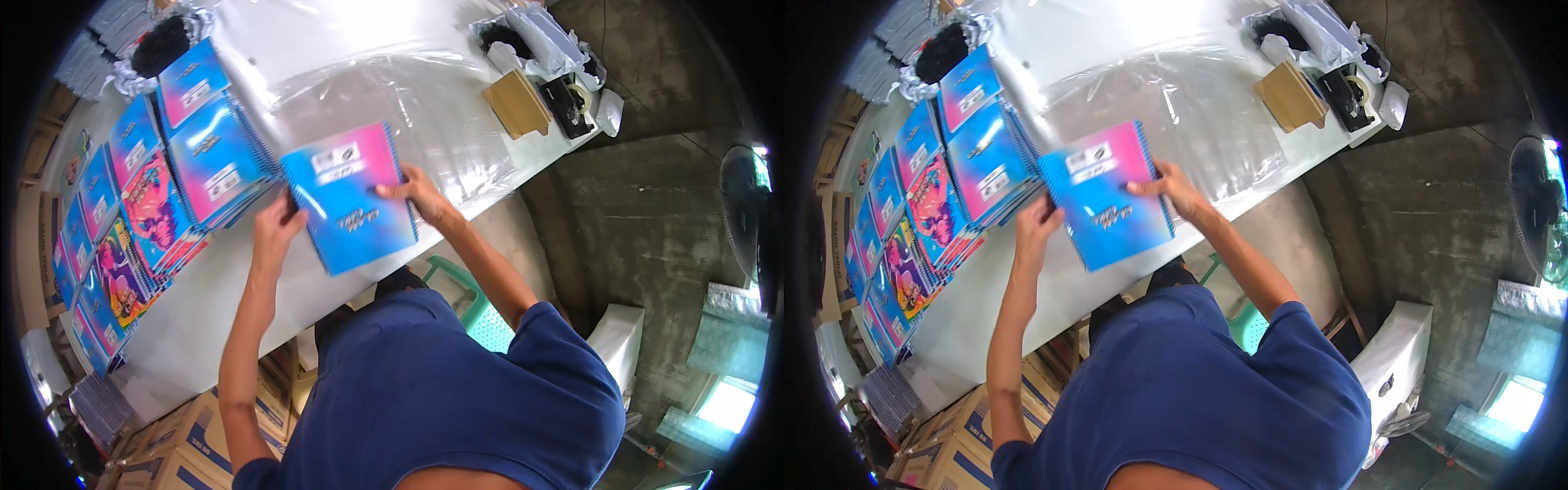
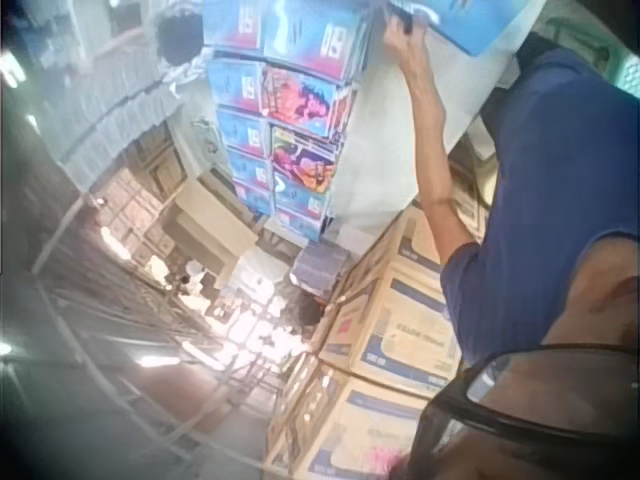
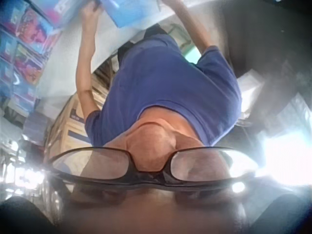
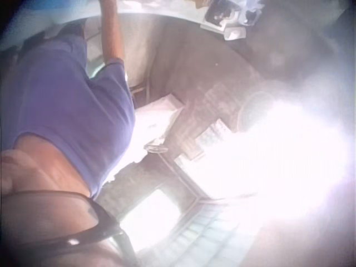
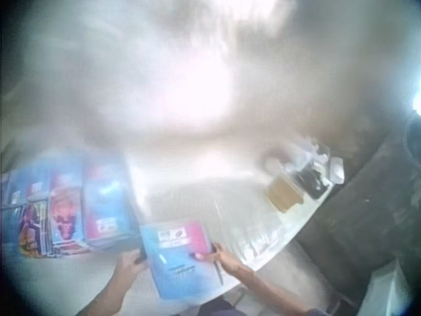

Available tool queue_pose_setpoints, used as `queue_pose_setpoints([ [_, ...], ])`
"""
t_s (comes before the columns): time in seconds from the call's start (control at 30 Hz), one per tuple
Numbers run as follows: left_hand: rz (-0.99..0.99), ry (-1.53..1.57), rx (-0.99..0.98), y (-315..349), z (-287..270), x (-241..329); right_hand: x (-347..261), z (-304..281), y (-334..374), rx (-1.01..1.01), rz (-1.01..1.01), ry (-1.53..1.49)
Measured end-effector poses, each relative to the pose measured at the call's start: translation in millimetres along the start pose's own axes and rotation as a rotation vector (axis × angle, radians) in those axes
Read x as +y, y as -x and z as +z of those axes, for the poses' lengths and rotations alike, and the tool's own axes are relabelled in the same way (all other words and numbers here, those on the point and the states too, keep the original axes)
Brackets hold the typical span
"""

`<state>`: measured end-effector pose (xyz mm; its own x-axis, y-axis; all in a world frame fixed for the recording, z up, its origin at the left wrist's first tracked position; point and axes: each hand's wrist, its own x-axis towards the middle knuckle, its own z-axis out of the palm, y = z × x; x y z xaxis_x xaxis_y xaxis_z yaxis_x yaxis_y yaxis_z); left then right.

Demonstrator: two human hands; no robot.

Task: The person places a stack of notebooks into a large plastic bag, folds the top of the bag over, and secures it with tape, then moves to a large stack of loose notebooks and gathers them into smaller sorted piles.

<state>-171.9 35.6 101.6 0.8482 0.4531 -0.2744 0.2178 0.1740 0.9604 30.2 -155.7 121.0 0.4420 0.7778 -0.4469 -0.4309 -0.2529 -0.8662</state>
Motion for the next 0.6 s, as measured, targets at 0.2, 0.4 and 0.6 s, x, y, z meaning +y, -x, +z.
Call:
queue_pose_setpoints([
  [0.2, -0.158, 0.293, -0.073, -141.6, 93.3, -7.6, -23.7, -137.4, -60.2, 0.128, 0.037, 0.08],
  [0.4, -0.264, 0.375, -0.026, -189.9, 113.4, -29.3, -18.9, -189.2, -110.5, 0.068, 0.184, 0.201],
  [0.6, -0.313, 0.223, 0.06, -185.0, 120.1, -12.8, -19.7, -186.9, -112.6, 0.105, 0.133, 0.25],
])
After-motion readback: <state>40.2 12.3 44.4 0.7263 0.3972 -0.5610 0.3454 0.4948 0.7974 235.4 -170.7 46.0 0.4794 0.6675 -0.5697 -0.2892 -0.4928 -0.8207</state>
